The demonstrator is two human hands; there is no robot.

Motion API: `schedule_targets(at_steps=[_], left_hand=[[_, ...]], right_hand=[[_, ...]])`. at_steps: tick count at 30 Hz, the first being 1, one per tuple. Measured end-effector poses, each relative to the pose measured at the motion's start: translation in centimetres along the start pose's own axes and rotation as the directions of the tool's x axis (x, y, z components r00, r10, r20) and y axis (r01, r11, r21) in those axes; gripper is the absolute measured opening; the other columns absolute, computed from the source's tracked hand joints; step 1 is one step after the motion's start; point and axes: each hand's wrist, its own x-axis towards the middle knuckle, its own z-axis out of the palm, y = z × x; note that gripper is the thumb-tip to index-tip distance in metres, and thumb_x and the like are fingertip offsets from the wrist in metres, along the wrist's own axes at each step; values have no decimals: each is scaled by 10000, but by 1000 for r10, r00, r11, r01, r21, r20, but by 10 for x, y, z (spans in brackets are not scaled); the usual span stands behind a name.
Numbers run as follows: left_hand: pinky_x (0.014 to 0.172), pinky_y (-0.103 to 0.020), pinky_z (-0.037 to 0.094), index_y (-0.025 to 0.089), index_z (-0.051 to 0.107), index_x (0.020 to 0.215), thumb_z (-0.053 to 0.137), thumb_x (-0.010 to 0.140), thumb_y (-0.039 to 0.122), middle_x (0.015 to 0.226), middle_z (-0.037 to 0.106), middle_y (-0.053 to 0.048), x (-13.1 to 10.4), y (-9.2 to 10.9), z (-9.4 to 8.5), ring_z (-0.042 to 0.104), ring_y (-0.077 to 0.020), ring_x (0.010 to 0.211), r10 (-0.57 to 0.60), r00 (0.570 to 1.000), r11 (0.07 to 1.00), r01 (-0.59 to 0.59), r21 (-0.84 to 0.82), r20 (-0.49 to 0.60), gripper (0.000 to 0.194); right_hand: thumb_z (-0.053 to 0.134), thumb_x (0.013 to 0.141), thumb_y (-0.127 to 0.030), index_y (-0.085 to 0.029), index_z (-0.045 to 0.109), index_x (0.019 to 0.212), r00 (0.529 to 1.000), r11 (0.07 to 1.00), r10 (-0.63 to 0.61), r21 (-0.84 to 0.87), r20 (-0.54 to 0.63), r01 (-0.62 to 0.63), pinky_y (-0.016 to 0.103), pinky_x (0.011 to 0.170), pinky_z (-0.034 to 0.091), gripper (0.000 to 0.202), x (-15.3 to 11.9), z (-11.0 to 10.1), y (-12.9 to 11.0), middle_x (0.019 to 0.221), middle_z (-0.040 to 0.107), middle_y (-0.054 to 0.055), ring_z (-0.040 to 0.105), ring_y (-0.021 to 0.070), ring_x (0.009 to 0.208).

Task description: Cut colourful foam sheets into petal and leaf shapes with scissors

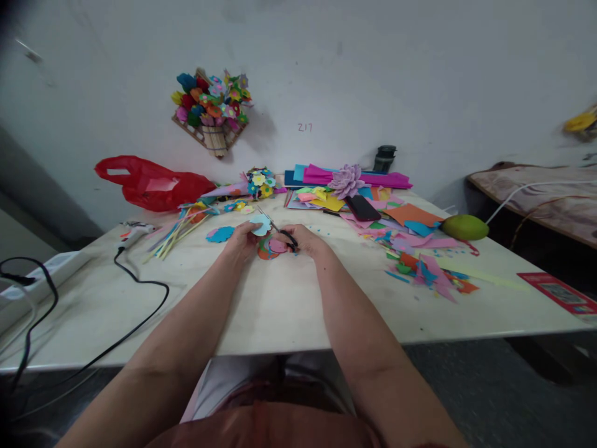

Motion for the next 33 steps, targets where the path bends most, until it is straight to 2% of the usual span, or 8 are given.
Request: schedule_targets(at_steps=[5,11,17,23,33], left_hand=[[755,-370,538,122,611,698,637,551,95,706,678,-70,1,-2,1,656,-234,778,-1,1000,1000,1,-14,17,152],[657,-298,521,123,584,638,670,528,91,673,666,-51,0,-2,2,627,-171,650,-1,1000,1000,1,-23,27,144],[643,-294,509,122,562,635,697,506,107,679,651,-44,-1,-2,3,623,-170,664,-6,999,1000,7,-6,35,187],[557,-252,484,142,487,539,709,497,112,563,577,1,-4,1,5,558,-116,549,-21,1000,1000,21,15,4,228],[553,-247,483,137,501,541,709,483,106,581,584,-7,-1,-1,3,560,-116,553,-19,1000,1000,19,14,9,218]], right_hand=[[635,748,-382,-146,531,700,1000,1000,14,18,-25,-14,182,366,270,263,0,2,-2,521,524,-22,444,57,399],[634,740,-362,-143,531,687,999,999,10,34,-32,-9,184,357,263,247,0,4,-4,496,518,-31,435,57,378],[680,691,-367,-142,536,674,999,999,1,53,-44,2,181,347,262,267,2,5,-1,489,518,-36,434,57,374],[689,674,-375,-138,540,665,999,999,-18,37,-47,20,185,350,266,280,4,4,0,498,529,-28,443,60,379],[697,654,-375,-143,539,665,997,999,1,35,-72,1,187,342,251,281,3,6,-3,471,506,-37,424,60,364]])
